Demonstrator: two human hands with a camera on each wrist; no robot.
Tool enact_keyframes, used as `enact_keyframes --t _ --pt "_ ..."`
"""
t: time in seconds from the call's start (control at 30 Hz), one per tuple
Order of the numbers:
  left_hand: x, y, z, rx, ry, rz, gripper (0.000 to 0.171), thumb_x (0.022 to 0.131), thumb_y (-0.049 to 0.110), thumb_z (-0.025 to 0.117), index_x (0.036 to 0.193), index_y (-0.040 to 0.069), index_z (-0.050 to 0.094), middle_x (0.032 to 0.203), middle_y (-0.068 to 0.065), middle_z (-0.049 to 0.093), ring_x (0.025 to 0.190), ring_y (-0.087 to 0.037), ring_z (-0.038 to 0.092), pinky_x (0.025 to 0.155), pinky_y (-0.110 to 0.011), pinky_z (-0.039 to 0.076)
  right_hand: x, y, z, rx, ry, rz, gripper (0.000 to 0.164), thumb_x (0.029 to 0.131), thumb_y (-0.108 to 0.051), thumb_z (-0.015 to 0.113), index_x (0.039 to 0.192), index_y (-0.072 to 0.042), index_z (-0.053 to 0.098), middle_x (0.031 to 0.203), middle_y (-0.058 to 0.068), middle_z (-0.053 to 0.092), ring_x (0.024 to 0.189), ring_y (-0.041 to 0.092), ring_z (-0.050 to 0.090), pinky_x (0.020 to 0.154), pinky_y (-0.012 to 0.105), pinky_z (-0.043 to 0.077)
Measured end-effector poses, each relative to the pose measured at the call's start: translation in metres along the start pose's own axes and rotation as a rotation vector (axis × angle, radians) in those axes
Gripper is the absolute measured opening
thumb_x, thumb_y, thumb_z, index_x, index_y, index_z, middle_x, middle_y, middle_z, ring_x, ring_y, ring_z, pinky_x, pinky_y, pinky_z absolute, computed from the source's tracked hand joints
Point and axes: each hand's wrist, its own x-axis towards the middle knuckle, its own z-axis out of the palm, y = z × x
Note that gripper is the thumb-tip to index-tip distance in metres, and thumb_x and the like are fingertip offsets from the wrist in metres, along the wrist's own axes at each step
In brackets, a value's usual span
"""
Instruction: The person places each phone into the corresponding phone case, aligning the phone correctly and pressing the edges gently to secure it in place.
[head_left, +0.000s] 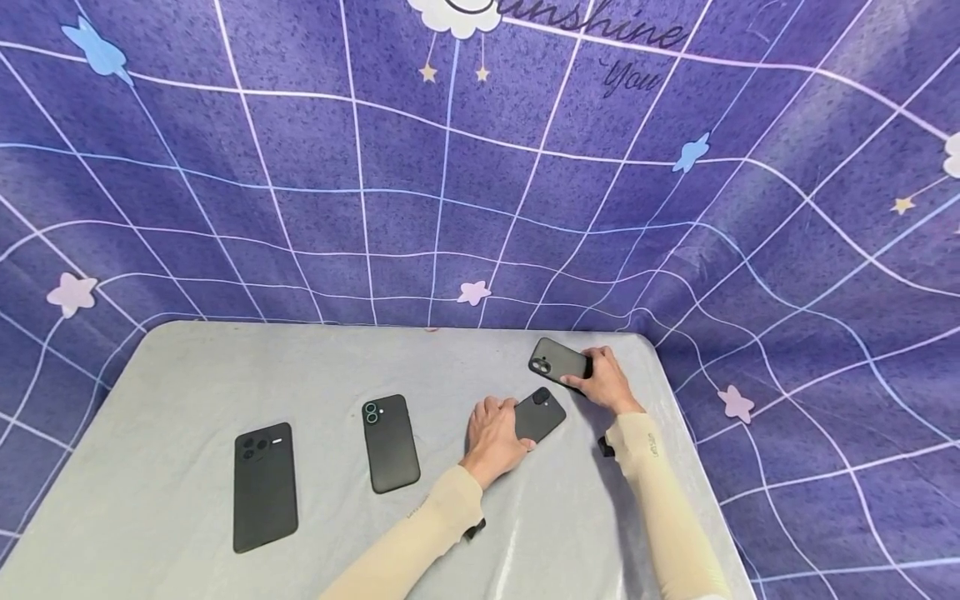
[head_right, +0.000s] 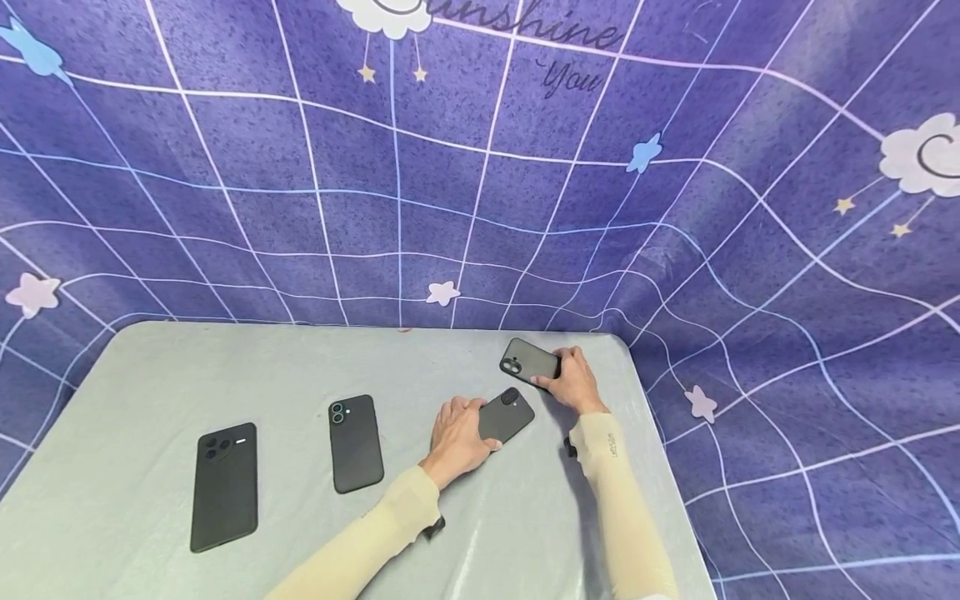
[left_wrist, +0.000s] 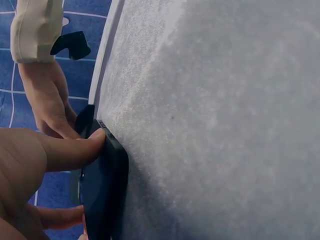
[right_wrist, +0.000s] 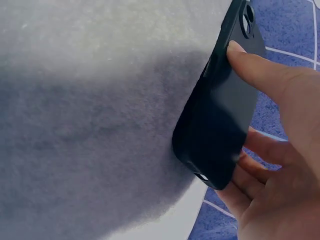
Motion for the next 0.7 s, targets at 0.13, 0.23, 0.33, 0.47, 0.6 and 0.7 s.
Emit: enact_keyframes --t 0.13,0.23,0.33,0.47,0.6,0.7 --pt "-0.001 -0.002 0.0 -0.025 0.02 0.018 0.076 0.082 0.038 0.094 0.145 0.009 0.064 0.132 -0.016 0.056 0.12 -0.033 0.053 0.113 -0.048 0.043 -0.001 0.0 0.0 -0.01 0.02 0.0 0.07 0.088 -0.033 0.09 0.135 0.007 0.057 0.125 0.028 0.065 0.112 0.043 0.062 0.102 0.058 0.049" --pt "-0.003 -0.002 0.0 -0.048 0.031 0.033 0.076 0.083 0.037 0.095 0.146 0.01 0.063 0.131 -0.015 0.055 0.119 -0.032 0.053 0.112 -0.049 0.044 -0.004 0.001 0.001 -0.014 0.036 0.007 0.069 0.089 -0.034 0.09 0.134 0.006 0.057 0.12 0.028 0.067 0.107 0.042 0.064 0.097 0.058 0.051" --pt "-0.005 -0.003 0.0 -0.068 0.033 0.049 0.076 0.084 0.036 0.094 0.147 0.011 0.06 0.134 -0.015 0.058 0.121 -0.033 0.056 0.11 -0.049 0.046 -0.008 0.001 0.003 -0.009 0.06 0.005 0.07 0.089 -0.034 0.09 0.136 0.005 0.056 0.122 0.029 0.067 0.107 0.044 0.064 0.095 0.059 0.051" --pt "-0.006 -0.004 0.001 -0.102 0.019 0.055 0.075 0.086 0.032 0.092 0.149 0.011 0.057 0.138 -0.014 0.064 0.124 -0.033 0.062 0.106 -0.049 0.052 -0.012 0.002 0.005 -0.017 0.078 -0.021 0.077 0.092 -0.034 0.087 0.146 0.007 0.052 0.135 0.033 0.063 0.121 0.049 0.062 0.103 0.062 0.049" --pt "-0.007 -0.006 0.0 -0.161 0.001 0.054 0.065 0.091 0.025 0.088 0.146 0.01 0.057 0.135 -0.014 0.068 0.123 -0.034 0.066 0.099 -0.051 0.056 -0.016 0.002 0.004 -0.031 0.097 -0.056 0.067 0.096 -0.03 0.083 0.145 0.008 0.056 0.134 0.032 0.063 0.125 0.049 0.061 0.106 0.063 0.048" --pt "-0.007 -0.007 -0.004 -0.211 0.005 0.067 0.053 0.093 0.02 0.084 0.139 0.01 0.06 0.129 -0.013 0.072 0.115 -0.035 0.07 0.092 -0.052 0.058 -0.019 0.001 0.003 -0.007 0.12 -0.066 0.053 0.1 -0.024 0.078 0.139 0.007 0.061 0.13 0.029 0.065 0.123 0.049 0.062 0.105 0.063 0.048"
